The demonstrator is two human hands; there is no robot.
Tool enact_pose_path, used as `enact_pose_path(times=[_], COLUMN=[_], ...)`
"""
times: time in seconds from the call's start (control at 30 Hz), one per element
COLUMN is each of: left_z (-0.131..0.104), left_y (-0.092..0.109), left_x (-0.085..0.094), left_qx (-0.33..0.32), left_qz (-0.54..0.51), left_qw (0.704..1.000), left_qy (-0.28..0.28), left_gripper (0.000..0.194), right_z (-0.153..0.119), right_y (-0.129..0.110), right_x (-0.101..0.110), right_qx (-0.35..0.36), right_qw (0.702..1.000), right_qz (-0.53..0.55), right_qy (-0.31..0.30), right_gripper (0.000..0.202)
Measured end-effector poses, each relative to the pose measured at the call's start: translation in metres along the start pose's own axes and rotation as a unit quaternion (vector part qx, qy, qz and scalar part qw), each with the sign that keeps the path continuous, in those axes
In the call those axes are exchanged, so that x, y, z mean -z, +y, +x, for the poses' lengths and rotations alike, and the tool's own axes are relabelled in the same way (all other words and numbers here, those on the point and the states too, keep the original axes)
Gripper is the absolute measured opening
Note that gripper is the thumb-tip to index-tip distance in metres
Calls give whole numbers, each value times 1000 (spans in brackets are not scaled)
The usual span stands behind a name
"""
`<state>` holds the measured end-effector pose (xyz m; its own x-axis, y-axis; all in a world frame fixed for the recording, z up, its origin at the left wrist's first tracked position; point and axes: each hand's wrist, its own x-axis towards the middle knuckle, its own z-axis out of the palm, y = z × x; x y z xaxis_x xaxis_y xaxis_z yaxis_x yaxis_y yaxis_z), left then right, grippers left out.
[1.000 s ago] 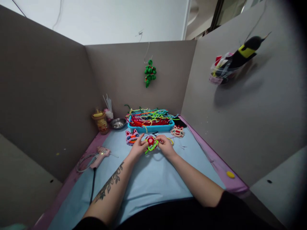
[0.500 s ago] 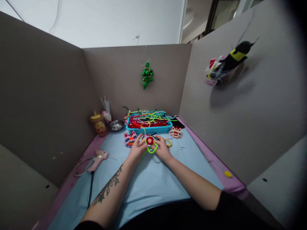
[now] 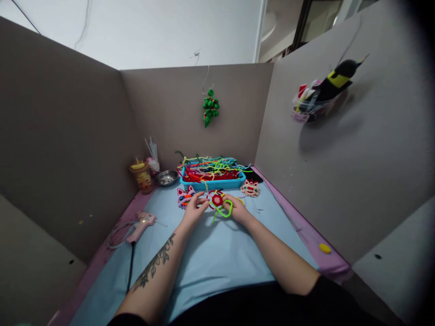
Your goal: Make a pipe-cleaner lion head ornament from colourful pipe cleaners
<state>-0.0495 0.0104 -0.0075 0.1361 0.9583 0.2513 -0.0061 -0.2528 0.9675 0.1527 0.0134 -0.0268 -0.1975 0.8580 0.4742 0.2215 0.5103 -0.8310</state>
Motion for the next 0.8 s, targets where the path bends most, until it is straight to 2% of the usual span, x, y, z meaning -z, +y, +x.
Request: enact_pose_path(times=[0.1, 0.23, 0.4, 0.53, 0.67, 0.8], left_z=[-3, -8, -14, -15, -15, -14], left_y=[3, 11, 21, 19, 14, 15], left_x=[-3, -10, -20, -24, -26, -27], left_qx=[17, 52, 117, 149, 156, 145], left_qz=[-22, -62, -115, -145, -159, -171], left_qw=[999, 995, 984, 976, 971, 973], left_qy=[-35, -53, -74, -71, -86, -48], left_gripper=[62, 72, 83, 89, 90, 91], right_z=[-2, -4, -2, 0, 1, 0], right_y=[-8, -17, -12, -8, -9, -11], right_x=[0, -2, -4, -6, -12, -18], right_qx=[-37, -33, -15, -48, -84, -83], right_qw=[998, 996, 999, 998, 990, 988], right_qz=[13, 10, -2, 50, 111, 94], right_qy=[-53, -82, -40, 2, 23, 92], right_gripper=[15, 15, 13, 15, 23, 26])
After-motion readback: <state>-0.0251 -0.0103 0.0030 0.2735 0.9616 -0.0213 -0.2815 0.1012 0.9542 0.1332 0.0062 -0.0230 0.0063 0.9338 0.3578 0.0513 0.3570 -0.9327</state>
